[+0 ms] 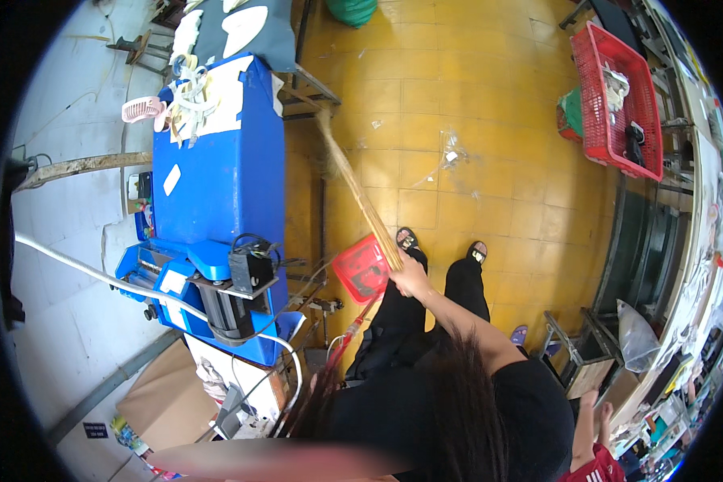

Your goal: The person sweeps debris on a yellow and red floor using a broom and a red dustpan. They gather small pieces of trash into the dustpan and move around a cluttered workshop area while other people work at nearby tables.

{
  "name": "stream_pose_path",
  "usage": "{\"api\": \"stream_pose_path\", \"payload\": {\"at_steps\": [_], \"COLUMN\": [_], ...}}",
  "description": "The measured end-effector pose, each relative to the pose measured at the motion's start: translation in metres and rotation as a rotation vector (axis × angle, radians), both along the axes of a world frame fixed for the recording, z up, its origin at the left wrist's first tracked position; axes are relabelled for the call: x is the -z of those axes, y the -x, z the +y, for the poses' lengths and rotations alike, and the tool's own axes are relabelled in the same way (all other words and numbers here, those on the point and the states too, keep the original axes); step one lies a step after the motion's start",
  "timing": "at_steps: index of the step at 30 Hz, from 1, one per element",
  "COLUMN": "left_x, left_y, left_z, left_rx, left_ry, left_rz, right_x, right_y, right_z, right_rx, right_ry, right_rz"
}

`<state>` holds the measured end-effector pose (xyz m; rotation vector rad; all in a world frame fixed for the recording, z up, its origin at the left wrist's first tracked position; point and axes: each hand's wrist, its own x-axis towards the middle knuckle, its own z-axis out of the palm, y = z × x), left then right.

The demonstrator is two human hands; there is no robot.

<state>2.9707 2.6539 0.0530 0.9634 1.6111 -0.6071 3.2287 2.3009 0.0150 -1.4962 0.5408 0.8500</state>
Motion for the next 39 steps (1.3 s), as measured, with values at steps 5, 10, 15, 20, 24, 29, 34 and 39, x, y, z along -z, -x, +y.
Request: {"api": "stream_pose_path", "payload": {"at_steps": [5,10,15,20,24,29,34,39], "left_x": [-0.009,-0.031,-0.033,-0.031,-0.021,-0.002,-0.037,-0.038], "left_y": [-0.015,0.003,0.055,0.081,0.076,0.063,0.069,0.093], "left_z": [-0.02,-0.057,-0.11,-0.147,-0.146,-0.134,-0.146,-0.162], "left_rx": [0.499,0.058,-0.502,-0.797,-0.843,-0.682,-0.707,-0.819], "left_ry": [-0.153,-0.289,-0.301,-0.416,-0.436,-0.268,-0.102,-0.032], "left_rz": [-0.01,-0.173,-0.235,-0.213,-0.247,-0.296,-0.243,-0.305], "right_x": [0.047,0.092,0.051,-0.022,-0.037,-0.004,-0.021,-0.035], "right_y": [-0.01,-0.055,0.003,0.116,0.141,0.105,0.05,-0.04], "right_z": [-0.116,-0.21,-0.228,-0.247,-0.296,-0.357,-0.461,-0.52], "right_rx": [-0.012,0.187,0.145,-0.037,0.007,-0.264,-0.429,-0.493], "right_ry": [0.109,0.165,0.243,0.103,-0.101,0.128,0.488,0.837], "right_rz": [0.083,0.177,-0.036,-0.014,0.262,0.152,0.029,-0.022]}}
